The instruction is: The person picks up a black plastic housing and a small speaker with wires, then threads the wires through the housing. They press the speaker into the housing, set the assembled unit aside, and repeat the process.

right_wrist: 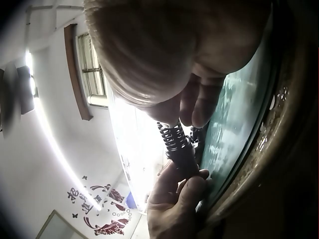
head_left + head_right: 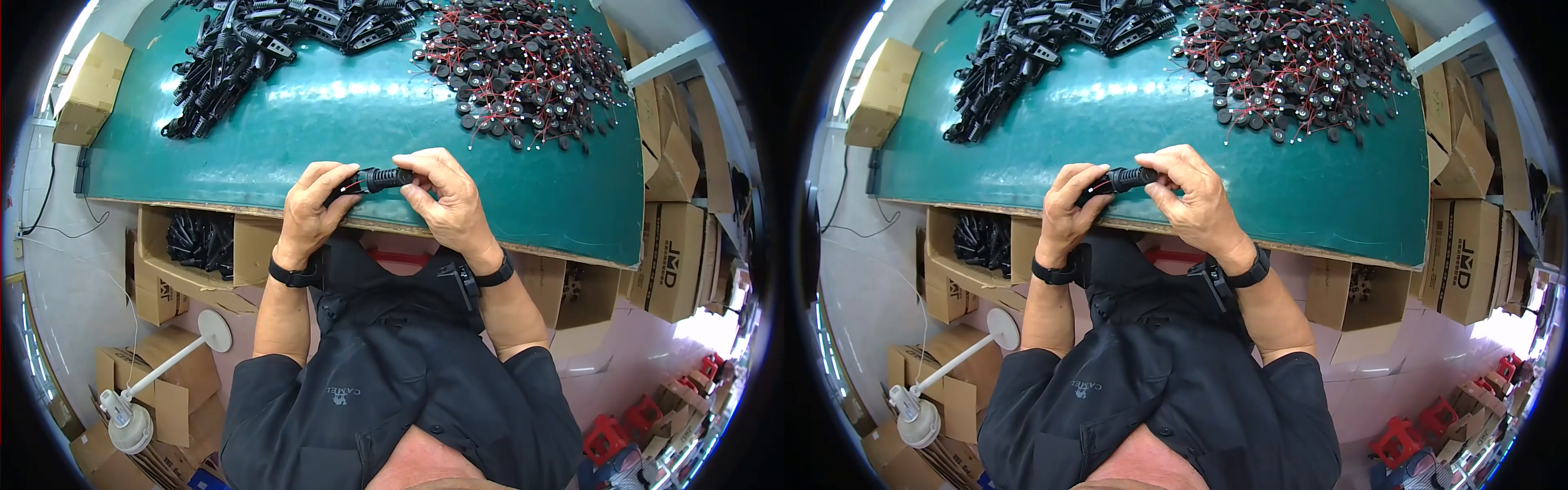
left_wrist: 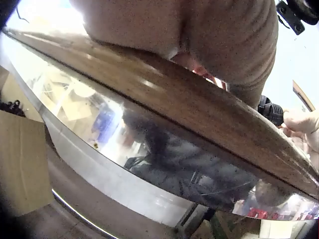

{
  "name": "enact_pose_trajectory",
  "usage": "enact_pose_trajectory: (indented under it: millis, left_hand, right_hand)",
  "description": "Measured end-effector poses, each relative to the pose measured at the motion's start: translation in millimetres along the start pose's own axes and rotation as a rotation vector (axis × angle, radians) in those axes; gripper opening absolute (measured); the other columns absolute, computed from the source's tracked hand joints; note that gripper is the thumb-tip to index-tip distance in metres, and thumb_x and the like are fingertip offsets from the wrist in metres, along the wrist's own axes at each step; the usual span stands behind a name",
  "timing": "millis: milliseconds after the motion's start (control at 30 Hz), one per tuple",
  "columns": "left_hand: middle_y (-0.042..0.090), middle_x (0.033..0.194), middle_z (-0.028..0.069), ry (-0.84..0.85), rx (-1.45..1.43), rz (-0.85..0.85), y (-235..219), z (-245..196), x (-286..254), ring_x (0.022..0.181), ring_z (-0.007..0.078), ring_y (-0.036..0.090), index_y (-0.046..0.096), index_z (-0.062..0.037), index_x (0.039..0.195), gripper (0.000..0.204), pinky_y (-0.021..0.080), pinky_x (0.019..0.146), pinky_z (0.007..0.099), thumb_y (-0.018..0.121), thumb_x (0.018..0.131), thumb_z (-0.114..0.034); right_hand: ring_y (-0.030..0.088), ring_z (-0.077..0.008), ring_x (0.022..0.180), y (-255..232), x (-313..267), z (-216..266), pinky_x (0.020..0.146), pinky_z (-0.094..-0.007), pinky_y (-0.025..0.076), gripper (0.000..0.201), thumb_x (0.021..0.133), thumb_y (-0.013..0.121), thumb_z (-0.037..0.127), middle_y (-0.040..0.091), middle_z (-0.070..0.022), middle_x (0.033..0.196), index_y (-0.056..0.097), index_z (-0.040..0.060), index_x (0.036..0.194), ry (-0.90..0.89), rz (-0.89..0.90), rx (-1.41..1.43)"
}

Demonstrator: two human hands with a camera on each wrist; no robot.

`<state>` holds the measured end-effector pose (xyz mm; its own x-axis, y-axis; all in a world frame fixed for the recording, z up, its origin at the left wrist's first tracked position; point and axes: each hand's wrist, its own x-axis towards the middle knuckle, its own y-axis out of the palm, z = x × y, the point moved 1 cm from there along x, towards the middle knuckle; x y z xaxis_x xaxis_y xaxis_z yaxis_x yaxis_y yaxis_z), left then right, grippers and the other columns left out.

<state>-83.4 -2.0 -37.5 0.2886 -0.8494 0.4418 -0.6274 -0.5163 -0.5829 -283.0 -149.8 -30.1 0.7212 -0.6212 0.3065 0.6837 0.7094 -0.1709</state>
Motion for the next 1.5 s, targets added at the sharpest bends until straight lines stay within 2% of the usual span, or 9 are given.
enact_pose_trajectory:
  millis: [133,233,400,667,1167,1433,1500]
  left_hand:
    - [0.073,0.116,0.0139,-0.001,0.007,0.012,0,1,0,0.099,0.0314,0.074,0.076,-0.0078,0.129,0.052,0.061,0.084,0.0388,0.088,0.080,0.001]
    - [0.073,0.115,0.0135,-0.012,0.006,0.009,0,1,0,0.098,0.0314,0.074,0.076,-0.0080,0.129,0.052,0.061,0.083,0.0387,0.088,0.080,0.001]
    - [0.073,0.114,0.0130,-0.003,0.013,0.006,0,-1,1,0.097,0.0311,0.074,0.076,-0.0079,0.128,0.051,0.061,0.083,0.0387,0.088,0.080,0.001]
    - [0.073,0.113,0.0122,-0.009,0.008,0.015,-2,-3,1,0.096,0.0295,0.074,0.076,-0.0082,0.128,0.051,0.061,0.082,0.0383,0.088,0.079,0.002]
    - [0.073,0.110,0.0111,-0.001,0.000,0.020,0,-1,1,0.096,0.0281,0.074,0.076,-0.0088,0.128,0.053,0.061,0.080,0.0374,0.088,0.077,0.005]
    - [0.073,0.109,0.0111,-0.021,-0.013,0.044,-2,0,-1,0.095,0.0275,0.074,0.077,-0.0081,0.127,0.052,0.061,0.080,0.0373,0.088,0.078,0.005]
    - [0.073,0.110,0.0113,-0.029,-0.017,0.043,-2,0,-2,0.095,0.0272,0.074,0.077,-0.0079,0.127,0.052,0.061,0.080,0.0373,0.088,0.078,0.005]
  right_hand:
    - [0.067,-0.0132,0.098,-1,-2,-4,0.085,-0.0272,0.058,0.037,0.092,0.075,-0.009,0.067,-0.0066,0.119,0.074,0.0032,0.127,-0.021,0.000,-0.046]
    - [0.066,-0.0124,0.096,0,-2,-4,0.085,-0.0275,0.058,0.036,0.092,0.078,-0.006,0.067,-0.0054,0.118,0.075,0.0035,0.126,0.041,-0.016,0.061]
    - [0.065,-0.0111,0.095,0,-1,-8,0.084,-0.0258,0.057,0.033,0.091,0.082,-0.004,0.067,-0.0041,0.117,0.077,0.0037,0.123,0.020,-0.033,0.117]
    - [0.064,-0.0089,0.094,-3,-2,-15,0.081,-0.0228,0.054,0.030,0.090,0.085,-0.002,0.067,-0.0029,0.116,0.080,0.0031,0.119,0.133,0.007,0.175]
    - [0.074,-0.0129,0.090,-3,-3,-16,0.081,-0.0240,0.062,0.023,0.098,0.079,0.000,0.069,-0.0074,0.112,0.076,-0.0037,0.121,0.139,-0.001,0.159]
    - [0.074,-0.0133,0.089,0,-2,-16,0.081,-0.0249,0.062,0.019,0.095,0.080,-0.004,0.069,-0.0068,0.109,0.076,-0.0045,0.114,0.286,-0.026,0.304]
    - [0.074,-0.0134,0.089,2,-1,-19,0.081,-0.0249,0.062,0.019,0.095,0.080,-0.005,0.069,-0.0066,0.109,0.076,-0.0044,0.114,0.254,-0.016,0.275]
